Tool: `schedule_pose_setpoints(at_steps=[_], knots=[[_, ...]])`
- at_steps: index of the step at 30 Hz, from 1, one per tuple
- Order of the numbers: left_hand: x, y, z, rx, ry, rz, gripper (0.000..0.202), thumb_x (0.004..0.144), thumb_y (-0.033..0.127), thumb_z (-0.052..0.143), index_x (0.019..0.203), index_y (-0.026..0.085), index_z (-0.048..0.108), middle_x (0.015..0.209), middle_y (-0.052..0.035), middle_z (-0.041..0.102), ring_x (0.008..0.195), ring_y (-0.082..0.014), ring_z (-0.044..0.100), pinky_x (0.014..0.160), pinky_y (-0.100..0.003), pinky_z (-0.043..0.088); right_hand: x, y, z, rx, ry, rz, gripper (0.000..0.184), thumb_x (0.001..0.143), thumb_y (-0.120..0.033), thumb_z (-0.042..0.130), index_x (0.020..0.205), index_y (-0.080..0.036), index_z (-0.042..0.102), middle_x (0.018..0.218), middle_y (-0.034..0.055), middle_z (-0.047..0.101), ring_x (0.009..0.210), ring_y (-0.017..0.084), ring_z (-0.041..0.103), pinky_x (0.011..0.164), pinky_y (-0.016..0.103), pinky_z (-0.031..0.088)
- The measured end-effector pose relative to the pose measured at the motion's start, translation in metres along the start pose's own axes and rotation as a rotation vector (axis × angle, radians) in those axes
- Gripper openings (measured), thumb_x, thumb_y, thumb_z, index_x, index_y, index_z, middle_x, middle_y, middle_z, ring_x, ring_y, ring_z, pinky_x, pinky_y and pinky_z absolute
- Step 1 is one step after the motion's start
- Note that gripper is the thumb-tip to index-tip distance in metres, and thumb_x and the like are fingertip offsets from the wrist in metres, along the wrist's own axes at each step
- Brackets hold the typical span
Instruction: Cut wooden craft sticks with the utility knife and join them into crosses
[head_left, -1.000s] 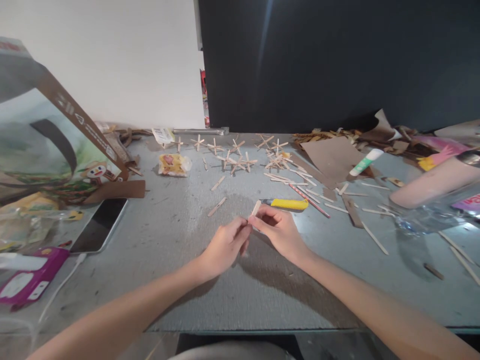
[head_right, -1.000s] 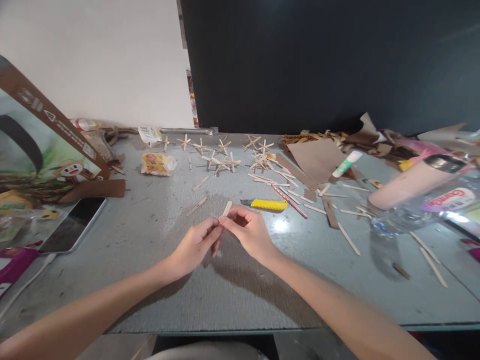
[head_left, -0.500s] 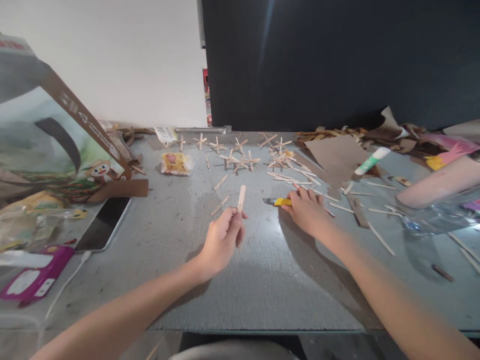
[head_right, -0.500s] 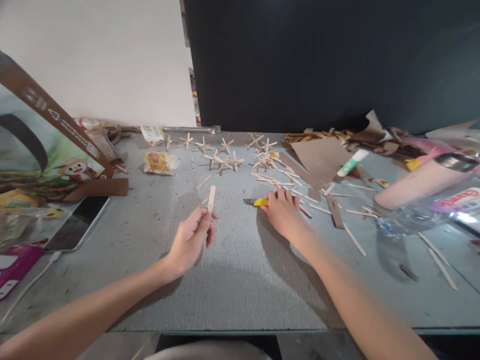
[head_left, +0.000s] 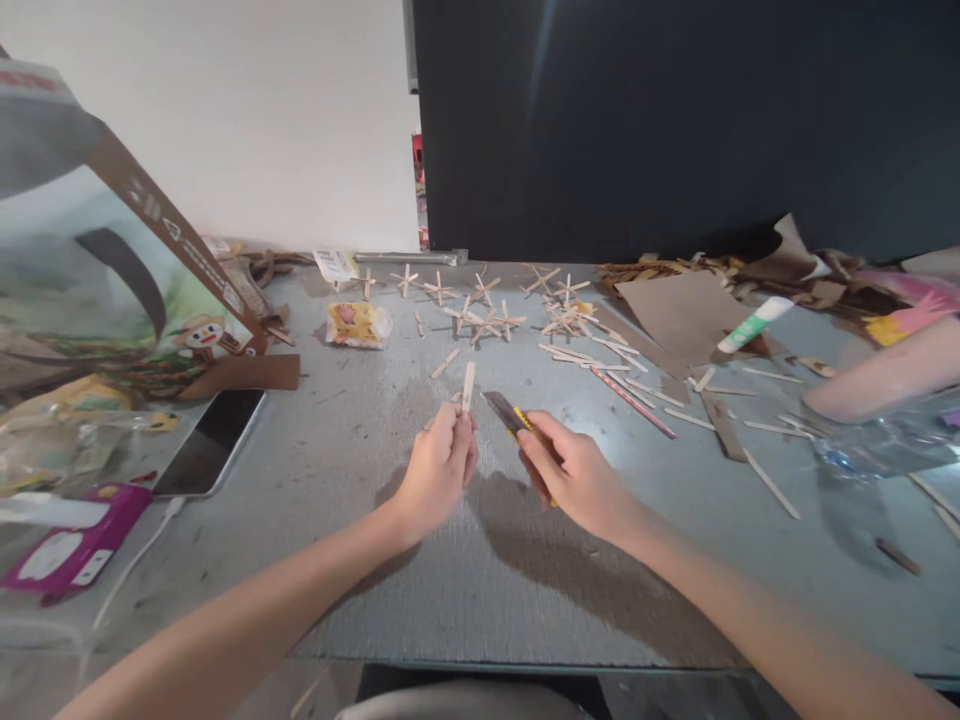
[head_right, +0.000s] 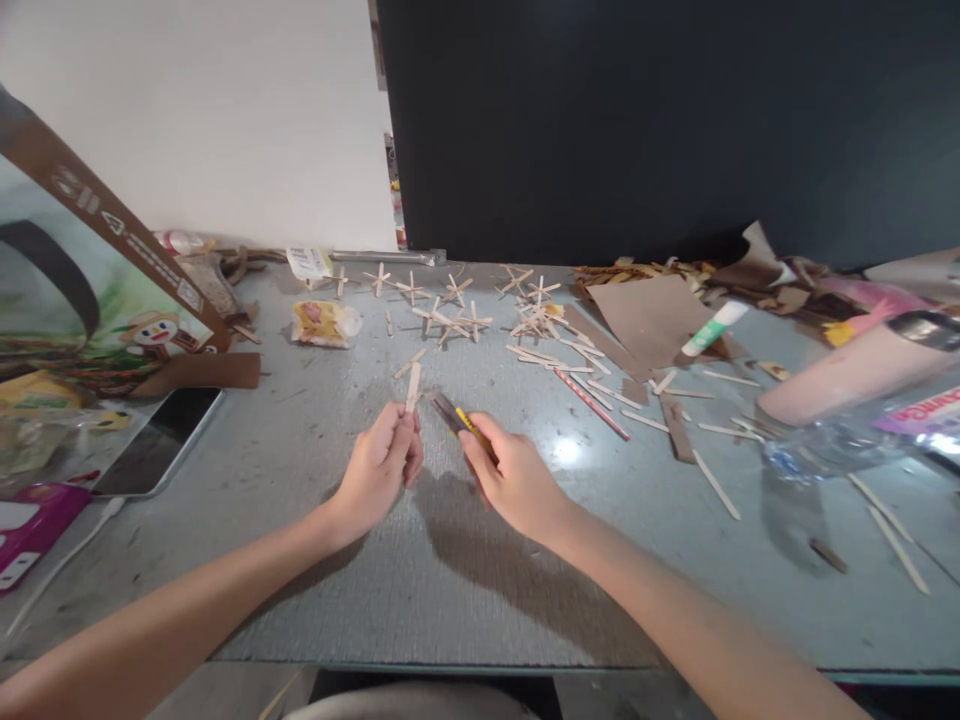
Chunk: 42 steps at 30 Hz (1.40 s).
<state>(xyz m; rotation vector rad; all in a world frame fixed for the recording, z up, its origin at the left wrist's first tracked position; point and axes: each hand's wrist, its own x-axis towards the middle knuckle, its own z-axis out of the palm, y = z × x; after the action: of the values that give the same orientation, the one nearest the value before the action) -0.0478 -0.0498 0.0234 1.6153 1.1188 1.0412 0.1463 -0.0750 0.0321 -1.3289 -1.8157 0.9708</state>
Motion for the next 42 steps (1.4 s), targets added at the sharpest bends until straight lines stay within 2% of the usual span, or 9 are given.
schedule_pose_setpoints(at_steps=[5,16,21,28,38,42], knots=[[0.001,-0.003,-0.002,0.118,0.004,0.063,0.029,0.108,0.042,0.032,0.086,0.024,0.042,0.050,0.0097,0.040,0.043,-0.0094,0.036,0.049,-0.022,0.032,-0.007,0.003,0.010,0.098,0.024,-0.053,0.033,0.106,-0.052,0.045,0.090,-0.024,0.053,0.055,-0.0079,0.047,0.041,0.011,0.053,0.047,0.024,0.040],[0.002,-0.008,-0.006,0.278,-0.003,0.112,0.024,0.106,0.035,0.034,0.086,0.024,0.042,0.055,0.0084,0.042,0.048,-0.0102,0.038,0.052,-0.022,0.033,-0.006,0.005,0.008,0.106,0.055,-0.074,0.034,0.107,-0.049,0.045,0.093,-0.022,0.059,0.058,-0.0072,0.044,0.042,0.008,0.044,0.044,0.022,0.036],[0.003,-0.011,-0.006,0.287,-0.003,0.117,0.024,0.106,0.036,0.034,0.090,0.023,0.046,0.053,0.0092,0.040,0.047,-0.0098,0.037,0.052,-0.022,0.033,-0.006,0.006,0.008,0.069,0.065,-0.050,0.040,0.106,-0.050,0.045,0.113,-0.018,0.068,0.060,-0.0052,0.047,0.045,0.009,0.042,0.043,0.022,0.034],[0.006,-0.021,-0.008,0.308,-0.021,0.104,0.017,0.104,0.029,0.037,0.096,0.023,0.052,0.055,0.0081,0.041,0.046,-0.0110,0.037,0.051,-0.023,0.028,-0.004,0.006,0.010,0.034,0.081,0.013,0.049,0.104,-0.048,0.045,0.133,-0.016,0.068,0.059,-0.0047,0.049,0.040,0.009,0.042,0.039,0.023,0.035],[0.007,-0.028,-0.007,0.271,-0.005,0.065,0.006,0.097,0.024,0.049,0.096,0.023,0.054,0.064,0.0046,0.048,0.047,-0.0115,0.037,0.050,-0.024,0.024,-0.005,-0.001,0.012,0.197,-0.024,0.141,0.049,0.103,-0.047,0.044,0.135,-0.016,0.065,0.054,-0.0079,0.046,0.032,0.010,0.048,0.031,0.022,0.036],[0.009,-0.028,-0.007,0.293,-0.015,0.083,0.007,0.098,0.025,0.047,0.095,0.023,0.053,0.062,0.0055,0.046,0.046,-0.0114,0.036,0.051,-0.025,0.025,-0.003,-0.003,0.009,0.254,-0.042,0.147,0.042,0.103,-0.048,0.046,0.123,-0.017,0.067,0.057,-0.0077,0.050,0.031,0.008,0.047,0.031,0.021,0.035]])
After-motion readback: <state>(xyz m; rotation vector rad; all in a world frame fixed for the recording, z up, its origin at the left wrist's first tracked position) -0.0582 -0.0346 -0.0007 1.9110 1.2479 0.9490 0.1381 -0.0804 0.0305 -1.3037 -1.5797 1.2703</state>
